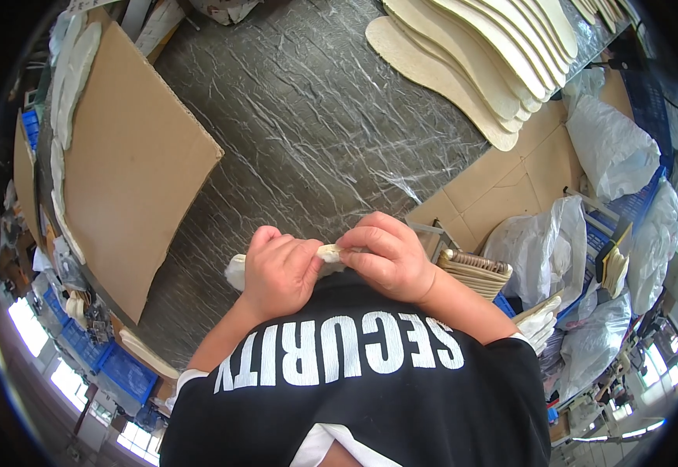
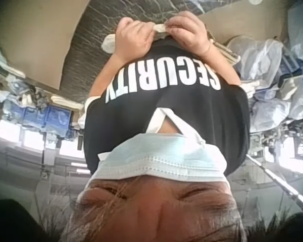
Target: The person is applying white fur lining to shoe insoles by hand.
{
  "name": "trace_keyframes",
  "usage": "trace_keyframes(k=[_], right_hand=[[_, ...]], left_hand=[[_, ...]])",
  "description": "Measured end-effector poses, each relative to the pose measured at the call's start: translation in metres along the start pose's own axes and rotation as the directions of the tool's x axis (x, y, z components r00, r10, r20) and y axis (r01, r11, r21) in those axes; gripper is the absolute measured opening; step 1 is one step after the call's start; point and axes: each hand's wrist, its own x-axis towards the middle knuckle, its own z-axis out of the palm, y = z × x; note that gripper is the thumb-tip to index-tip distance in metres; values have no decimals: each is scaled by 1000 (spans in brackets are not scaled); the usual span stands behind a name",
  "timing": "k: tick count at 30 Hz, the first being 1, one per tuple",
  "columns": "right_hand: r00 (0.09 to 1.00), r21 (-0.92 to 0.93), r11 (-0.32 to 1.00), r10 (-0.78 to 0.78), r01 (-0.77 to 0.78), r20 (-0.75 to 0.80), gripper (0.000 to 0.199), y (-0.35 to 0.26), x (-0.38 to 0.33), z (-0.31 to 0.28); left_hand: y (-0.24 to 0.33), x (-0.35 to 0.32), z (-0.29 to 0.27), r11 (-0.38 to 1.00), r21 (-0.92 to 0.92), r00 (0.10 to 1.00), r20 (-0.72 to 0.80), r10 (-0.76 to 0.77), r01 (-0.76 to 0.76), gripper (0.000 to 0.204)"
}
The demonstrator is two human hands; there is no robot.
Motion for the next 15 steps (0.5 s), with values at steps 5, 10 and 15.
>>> trace_keyframes(k=[5,10,15], right_hand=[[977,102,974,207,-202,-47,34,-7,2,0],[976,37,976,213,-214,43,33,-5,3,-4],[993,-145,989,55,-40,101,23,-4,6,-3]], left_hand=[[0,-1,2,998,33,998,-42,56,-54,11],[1,-1,1,996,75,999,0,50,-49,13],[0,5,2,995,97,1000,6,8,-8,12]])
